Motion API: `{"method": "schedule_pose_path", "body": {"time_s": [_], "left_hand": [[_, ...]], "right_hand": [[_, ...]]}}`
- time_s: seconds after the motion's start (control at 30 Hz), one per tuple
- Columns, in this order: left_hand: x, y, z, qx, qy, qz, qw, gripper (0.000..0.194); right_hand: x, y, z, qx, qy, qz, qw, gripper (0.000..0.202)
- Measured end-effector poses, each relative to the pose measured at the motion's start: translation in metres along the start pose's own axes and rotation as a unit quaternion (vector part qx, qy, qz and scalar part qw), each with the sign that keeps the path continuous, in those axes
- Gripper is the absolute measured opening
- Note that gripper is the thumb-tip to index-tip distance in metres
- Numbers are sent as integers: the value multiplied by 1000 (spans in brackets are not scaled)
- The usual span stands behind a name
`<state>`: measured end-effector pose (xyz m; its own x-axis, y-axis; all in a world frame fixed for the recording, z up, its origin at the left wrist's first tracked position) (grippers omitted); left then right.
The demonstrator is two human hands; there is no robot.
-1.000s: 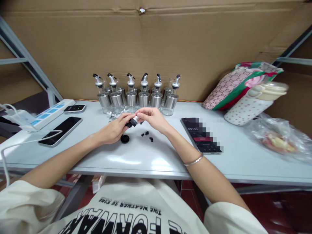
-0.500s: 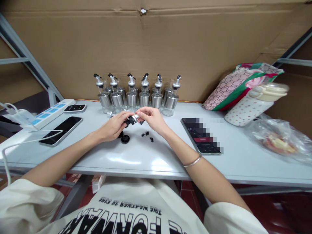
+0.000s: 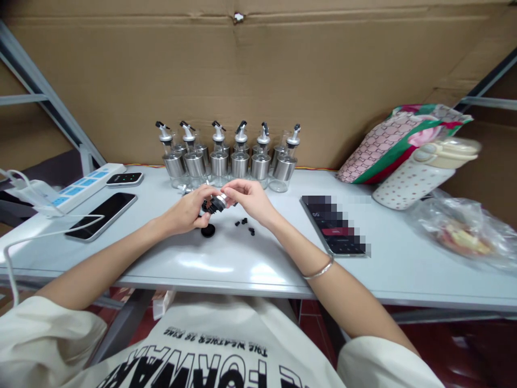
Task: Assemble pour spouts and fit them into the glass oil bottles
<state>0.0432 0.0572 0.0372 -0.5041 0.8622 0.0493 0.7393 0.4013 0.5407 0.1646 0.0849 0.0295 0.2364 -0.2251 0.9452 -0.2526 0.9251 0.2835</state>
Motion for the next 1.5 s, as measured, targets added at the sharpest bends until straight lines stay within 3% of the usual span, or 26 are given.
{"method": "schedule_pose_path", "body": {"time_s": [0.4, 0.73, 1.03, 1.5], "left_hand": [[-5, 1, -3, -28, -6, 28, 999, 42], [13, -2, -4, -20, 10, -30, 999, 40], [12, -3, 0, -14, 11, -52, 999, 43], [12, -3, -4, -45, 16, -43, 998, 42]], "right_hand": [[-2, -5, 11, 27, 40, 45, 998, 34], [0, -8, 21, 104, 11, 16, 994, 40], [2, -7, 18, 72, -16, -23, 997, 31], [-3, -6, 18, 68, 29, -12, 997, 40]]}}
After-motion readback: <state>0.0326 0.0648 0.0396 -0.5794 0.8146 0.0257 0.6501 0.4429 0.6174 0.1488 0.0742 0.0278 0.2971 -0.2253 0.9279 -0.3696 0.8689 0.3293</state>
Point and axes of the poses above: each hand's wrist, its own y-axis towards the middle knuckle, its own z-axis out of the palm, x = y × z, the point moved 8 cm from there along y, towards the middle knuckle, and after that the axes turned 13 degrees about y, right-handed, at the moved point
